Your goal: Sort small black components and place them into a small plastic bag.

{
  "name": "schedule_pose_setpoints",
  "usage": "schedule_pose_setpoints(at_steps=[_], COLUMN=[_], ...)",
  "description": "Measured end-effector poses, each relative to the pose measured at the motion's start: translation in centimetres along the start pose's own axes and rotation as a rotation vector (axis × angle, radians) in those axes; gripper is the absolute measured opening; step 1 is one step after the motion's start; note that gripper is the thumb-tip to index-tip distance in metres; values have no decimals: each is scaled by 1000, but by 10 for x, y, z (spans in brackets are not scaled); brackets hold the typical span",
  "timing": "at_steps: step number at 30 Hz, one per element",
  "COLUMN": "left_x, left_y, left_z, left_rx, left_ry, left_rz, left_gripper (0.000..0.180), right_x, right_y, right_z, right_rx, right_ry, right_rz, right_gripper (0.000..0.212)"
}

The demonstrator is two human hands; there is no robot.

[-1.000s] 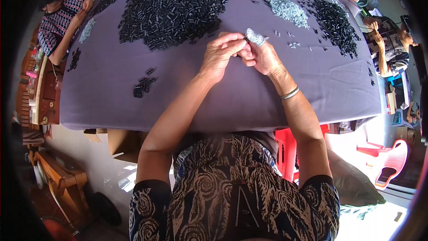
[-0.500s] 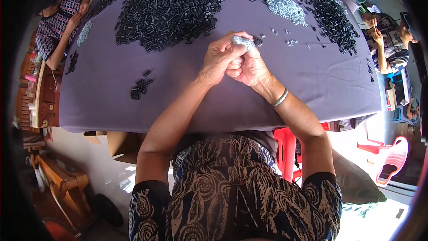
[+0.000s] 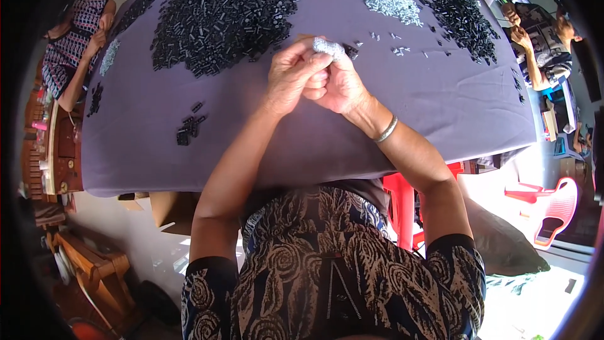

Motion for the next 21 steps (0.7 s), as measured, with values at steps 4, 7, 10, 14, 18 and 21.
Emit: schedule_pose_setpoints(at_steps=[4, 7, 10, 14, 18, 21], left_x=[0, 2, -7, -29, -39, -41], left_y=[-7, -18, -41, -76, -94, -78], left_z=[-19, -36, -47, -65, -75, -86], left_rx=[321, 610, 919, 1476, 1559, 1726], left_ry=[46, 117, 99, -44, -57, 217], left_rz=[59, 48, -51, -197, -330, -383], left_gripper=[11, 10, 15, 22, 24, 35], right_x=[-4, -7, -13, -34, -58, -61], right_y=[3, 2, -8, -16, -57, -59], right_z=[-4, -7, 17, 100, 142, 144], right_rx=[11, -73, -544, -1293, -1601, -1657], right_ry=[24, 133, 103, -299, -269, -138], right_rz=[-28, -5, -257, -563, -681, -686], right_gripper=[43, 48, 47, 16, 10, 14])
Point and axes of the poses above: each hand's wrist, its own x-axis towards the middle knuckle, its own y-axis out of the palm, z = x × y, the point moved 7 cm from there along x, towards the middle knuckle, and after that the axes turned 8 degrees about z, right-handed, at the moved point
